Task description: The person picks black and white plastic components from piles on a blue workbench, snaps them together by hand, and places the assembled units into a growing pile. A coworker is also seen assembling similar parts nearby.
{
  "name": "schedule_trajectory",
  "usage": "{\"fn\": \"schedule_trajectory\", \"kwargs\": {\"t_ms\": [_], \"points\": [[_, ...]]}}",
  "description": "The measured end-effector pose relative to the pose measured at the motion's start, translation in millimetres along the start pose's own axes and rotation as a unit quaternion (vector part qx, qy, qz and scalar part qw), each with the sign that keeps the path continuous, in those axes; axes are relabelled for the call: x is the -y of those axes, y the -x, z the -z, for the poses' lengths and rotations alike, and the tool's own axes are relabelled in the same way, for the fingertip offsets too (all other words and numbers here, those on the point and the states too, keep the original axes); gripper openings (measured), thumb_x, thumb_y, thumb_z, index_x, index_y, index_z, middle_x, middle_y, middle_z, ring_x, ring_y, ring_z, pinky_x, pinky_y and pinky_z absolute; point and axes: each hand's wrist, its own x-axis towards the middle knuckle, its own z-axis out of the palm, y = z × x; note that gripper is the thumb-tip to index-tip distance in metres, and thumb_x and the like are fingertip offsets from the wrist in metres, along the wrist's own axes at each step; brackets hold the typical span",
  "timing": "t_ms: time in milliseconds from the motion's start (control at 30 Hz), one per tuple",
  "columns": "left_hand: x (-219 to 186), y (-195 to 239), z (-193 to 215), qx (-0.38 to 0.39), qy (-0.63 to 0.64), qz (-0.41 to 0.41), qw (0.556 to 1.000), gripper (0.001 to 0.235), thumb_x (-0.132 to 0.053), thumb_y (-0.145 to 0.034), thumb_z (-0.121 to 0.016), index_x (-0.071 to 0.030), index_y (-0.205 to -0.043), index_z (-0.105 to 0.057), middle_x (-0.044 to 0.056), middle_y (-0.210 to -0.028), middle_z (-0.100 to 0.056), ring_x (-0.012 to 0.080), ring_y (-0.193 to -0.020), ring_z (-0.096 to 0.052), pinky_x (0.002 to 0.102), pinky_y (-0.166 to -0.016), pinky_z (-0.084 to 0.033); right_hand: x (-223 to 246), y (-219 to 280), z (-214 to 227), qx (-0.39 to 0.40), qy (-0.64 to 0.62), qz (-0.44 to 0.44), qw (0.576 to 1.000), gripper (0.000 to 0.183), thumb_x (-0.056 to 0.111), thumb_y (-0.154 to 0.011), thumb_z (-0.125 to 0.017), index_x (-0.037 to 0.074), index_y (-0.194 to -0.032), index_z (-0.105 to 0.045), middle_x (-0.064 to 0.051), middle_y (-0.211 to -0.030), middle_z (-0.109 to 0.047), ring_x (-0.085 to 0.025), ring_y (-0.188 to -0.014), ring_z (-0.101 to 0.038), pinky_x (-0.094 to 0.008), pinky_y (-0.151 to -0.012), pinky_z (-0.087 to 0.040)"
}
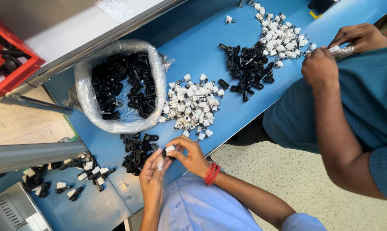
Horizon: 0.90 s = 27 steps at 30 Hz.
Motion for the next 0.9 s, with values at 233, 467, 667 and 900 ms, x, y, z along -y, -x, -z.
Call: {"fn": "schedule_trajectory", "kwargs": {"t_ms": [233,467,667,900], "points": [[19.3,7.9,12.6,0.012,0.140,0.084,0.987,0.045,-0.003,-0.095,-0.062,-0.004,-0.140,-0.056,0.015,-0.118,-0.069,0.0204,-0.104,-0.067,0.034,-0.092,-0.053,36.1,-9.4,34.9,0.141,0.004,0.109,0.984,0.024,0.005,-0.092,-0.071,0.005,-0.116,-0.075,-0.008,-0.106,-0.073,-0.023,-0.102,-0.068,-0.034,-0.094,-0.051],[24.2,29.5,18.4,0.094,0.262,0.179,0.944,0.048,-0.026,-0.092,-0.063,-0.004,-0.133,-0.053,0.013,-0.100,-0.071,0.0217,-0.082,-0.073,0.037,-0.068,-0.062,72.0,-15.2,64.3,0.274,-0.073,0.149,0.947,0.024,-0.002,-0.094,-0.068,0.004,-0.116,-0.074,-0.010,-0.115,-0.071,-0.028,-0.115,-0.068,-0.038,-0.102,-0.053],[4.6,45.9,9.3,0.239,0.296,0.146,0.913,0.034,-0.031,-0.103,-0.070,-0.002,-0.113,-0.056,0.012,-0.098,-0.070,0.0215,-0.082,-0.072,0.034,-0.072,-0.060,86.2,3.5,54.6,0.251,-0.052,0.258,0.931,0.026,-0.010,-0.091,-0.068,0.005,-0.112,-0.075,-0.010,-0.111,-0.071,-0.029,-0.111,-0.071,-0.042,-0.105,-0.055],[-53.2,48.3,19.8,0.222,0.074,0.006,0.972,0.025,0.000,-0.093,-0.080,-0.001,-0.103,-0.057,0.015,-0.108,-0.075,0.0202,-0.097,-0.074,0.032,-0.084,-0.061,84.8,8.9,34.1,0.240,0.091,0.263,0.930,0.040,-0.011,-0.082,-0.069,0.007,-0.118,-0.074,-0.005,-0.097,-0.069,-0.022,-0.094,-0.069,-0.045,-0.106,-0.047]]}}
